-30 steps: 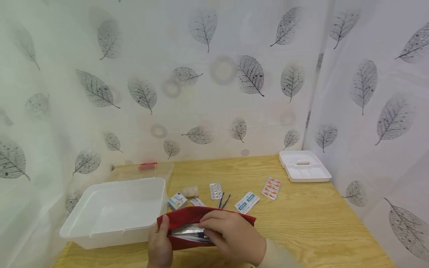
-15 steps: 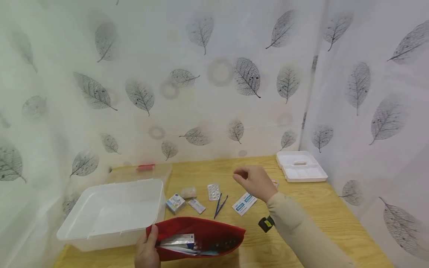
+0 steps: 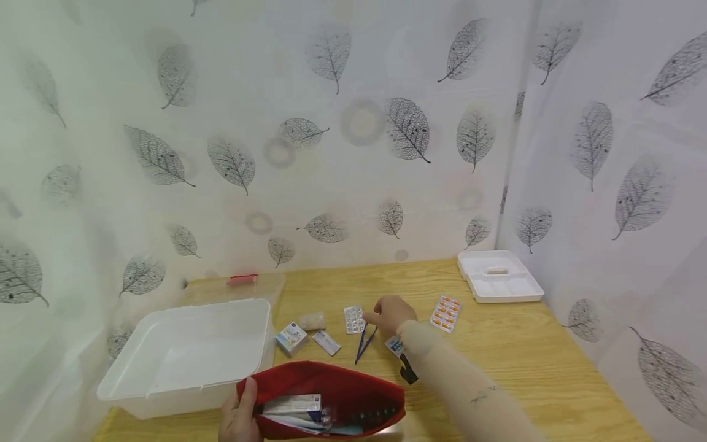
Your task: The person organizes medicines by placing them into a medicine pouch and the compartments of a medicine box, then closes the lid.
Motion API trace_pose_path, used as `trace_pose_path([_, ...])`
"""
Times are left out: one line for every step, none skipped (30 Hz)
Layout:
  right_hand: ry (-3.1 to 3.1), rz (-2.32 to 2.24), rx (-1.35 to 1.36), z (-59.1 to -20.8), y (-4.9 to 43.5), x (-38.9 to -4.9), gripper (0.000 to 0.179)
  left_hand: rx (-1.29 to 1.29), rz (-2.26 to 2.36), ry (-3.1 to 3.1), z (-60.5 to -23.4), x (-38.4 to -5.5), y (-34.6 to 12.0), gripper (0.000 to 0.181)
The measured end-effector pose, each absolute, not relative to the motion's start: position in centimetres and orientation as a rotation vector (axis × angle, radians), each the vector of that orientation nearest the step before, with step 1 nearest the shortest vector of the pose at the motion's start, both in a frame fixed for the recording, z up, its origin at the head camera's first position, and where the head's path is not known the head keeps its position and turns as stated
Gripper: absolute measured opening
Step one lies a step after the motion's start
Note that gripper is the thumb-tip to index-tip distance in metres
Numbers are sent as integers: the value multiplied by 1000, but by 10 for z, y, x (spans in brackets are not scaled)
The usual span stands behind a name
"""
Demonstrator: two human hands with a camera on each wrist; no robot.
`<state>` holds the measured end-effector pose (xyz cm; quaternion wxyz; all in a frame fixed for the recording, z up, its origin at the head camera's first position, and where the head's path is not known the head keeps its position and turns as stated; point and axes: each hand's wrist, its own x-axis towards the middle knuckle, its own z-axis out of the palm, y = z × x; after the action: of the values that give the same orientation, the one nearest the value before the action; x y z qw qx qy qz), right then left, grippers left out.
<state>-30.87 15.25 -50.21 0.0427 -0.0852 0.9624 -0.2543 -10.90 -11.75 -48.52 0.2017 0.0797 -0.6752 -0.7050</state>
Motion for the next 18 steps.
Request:
trace_pose_path([2943, -760, -260, -505, 150, -310, 42, 199, -1954, -1884, -487, -109, -119, 39])
trace_pose_path([2943, -741, -254, -507, 147, -310, 44, 174, -1939, -1883, -488, -109, -120, 39])
trace_pose_path([2946, -722, -251, -509, 144, -311, 45, 157, -1933, -1882, -489, -109, -121, 39])
trace_pose_path([2945, -712, -245, -510, 141, -312, 46, 149, -1925, -1885, -490, -110, -122, 38])
trace_pose_path([2943, -703, -237, -511, 139, -313, 46, 139, -1918, -1888, -491, -110, -123, 37])
trace_pose_path([2944, -686, -233, -513, 136, -314, 46, 130, -1918, -1892, -492, -110, -124, 37])
trace_pose_path([2946, -673, -231, -514, 134, -315, 45, 127, -1914, -1899, -493, -111, -125, 37])
trace_pose_path([2948, -655, -225, -516, 132, -316, 45, 121, -1909, -1907, -494, -111, -126, 36])
trace_pose_path([2949, -640, -222, -519, 130, -318, 45, 118, -1905, -1916, -494, -111, -126, 36])
trace_pose_path([2945, -630, -225, -521, 128, -319, 44, 114, -1889, -1929, -495, -112, -127, 35])
trace_pose_path([2945, -611, -231, -523, 127, -321, 44, 105, -1893, -1934, -496, -112, -127, 36])
trace_pose_path([2944, -599, -236, -525, 126, -322, 44, 96, -1900, -1937, -496, -112, -128, 36])
trace_pose_path([2940, -596, -236, -527, 125, -323, 44, 88, -1906, -1937, -497, -112, -128, 35])
trace_pose_path([2933, -593, -238, -528, 123, -324, 45, 78, -1925, -1933, -497, -111, -128, 35])
trace_pose_path([2930, -587, -244, -528, 122, -325, 45, 71, -1939, -1926, -498, -111, -128, 34])
trace_pose_path([2933, -570, -251, -529, 120, -326, 46, 65, -1946, -1930, -498, -111, -129, 34])
trace_pose_path([2937, -558, -252, -529, 119, -326, 47, 56, -1952, -1926, -498, -110, -129, 34])
trace_pose_path([2937, -544, -250, -528, 116, -325, 48, 51, -1943, -1932, -498, -110, -129, 33])
